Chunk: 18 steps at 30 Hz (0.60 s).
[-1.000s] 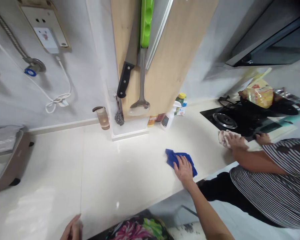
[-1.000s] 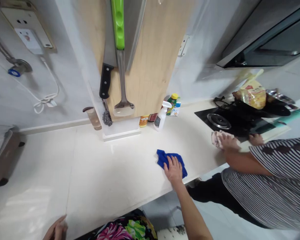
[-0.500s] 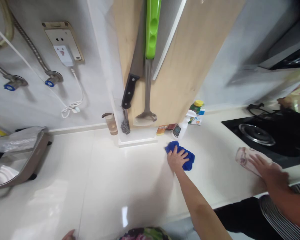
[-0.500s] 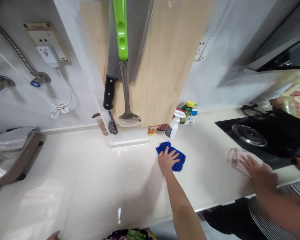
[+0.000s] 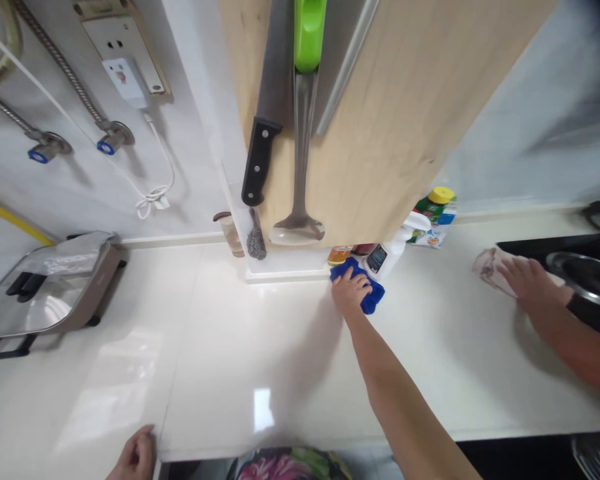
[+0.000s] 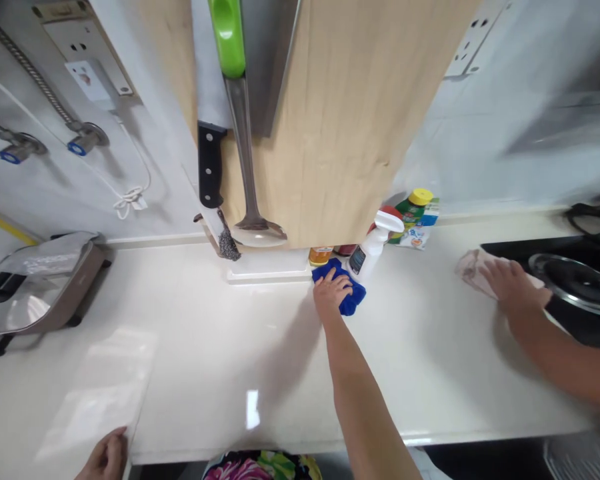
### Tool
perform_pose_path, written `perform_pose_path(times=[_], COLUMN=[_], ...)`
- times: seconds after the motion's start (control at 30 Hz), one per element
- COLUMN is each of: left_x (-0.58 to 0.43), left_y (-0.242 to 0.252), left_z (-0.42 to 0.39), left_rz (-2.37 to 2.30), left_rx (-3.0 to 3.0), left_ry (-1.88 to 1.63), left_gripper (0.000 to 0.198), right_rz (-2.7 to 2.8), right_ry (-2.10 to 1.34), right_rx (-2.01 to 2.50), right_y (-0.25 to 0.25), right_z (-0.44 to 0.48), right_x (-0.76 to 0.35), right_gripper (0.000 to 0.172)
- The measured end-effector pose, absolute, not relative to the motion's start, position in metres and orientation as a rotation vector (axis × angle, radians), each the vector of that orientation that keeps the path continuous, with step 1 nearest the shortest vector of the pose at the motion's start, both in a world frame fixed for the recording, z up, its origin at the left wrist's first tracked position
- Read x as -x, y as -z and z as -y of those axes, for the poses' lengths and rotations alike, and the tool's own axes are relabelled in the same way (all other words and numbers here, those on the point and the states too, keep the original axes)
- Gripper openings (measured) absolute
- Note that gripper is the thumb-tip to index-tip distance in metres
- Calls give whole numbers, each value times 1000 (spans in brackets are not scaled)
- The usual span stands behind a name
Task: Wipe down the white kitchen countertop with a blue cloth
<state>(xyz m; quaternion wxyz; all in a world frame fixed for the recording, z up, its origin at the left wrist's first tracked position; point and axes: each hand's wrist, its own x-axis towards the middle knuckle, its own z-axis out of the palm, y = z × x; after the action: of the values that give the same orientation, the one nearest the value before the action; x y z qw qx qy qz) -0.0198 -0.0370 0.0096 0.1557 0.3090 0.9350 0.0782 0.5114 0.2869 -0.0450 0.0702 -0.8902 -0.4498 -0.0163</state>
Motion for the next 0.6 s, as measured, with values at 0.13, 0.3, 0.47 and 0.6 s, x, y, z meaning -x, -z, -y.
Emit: perform_pose_path(times=[0.13, 0.3, 0.47, 0.6], left_x=[18, 18, 20, 19], left_y=[-9, -7, -3, -1], left_z=[39, 44, 49, 52], left_rz=[-2695, -2661, -2612, -2573], left_rx=[-915, -969, -1007, -1052], left_ry=[-282, -335, -357, -370], left_gripper=[39, 38, 38, 38], right_rz=[1436, 1483, 1536, 1720], right_ry=[88, 150, 175, 160], right_rx=[2655, 2633, 2609, 2527], right_y=[46, 45, 40, 30], right_z=[-274, -241, -210, -197], right_x=[-513, -496, -425, -345], right_gripper=[61, 60, 60, 59])
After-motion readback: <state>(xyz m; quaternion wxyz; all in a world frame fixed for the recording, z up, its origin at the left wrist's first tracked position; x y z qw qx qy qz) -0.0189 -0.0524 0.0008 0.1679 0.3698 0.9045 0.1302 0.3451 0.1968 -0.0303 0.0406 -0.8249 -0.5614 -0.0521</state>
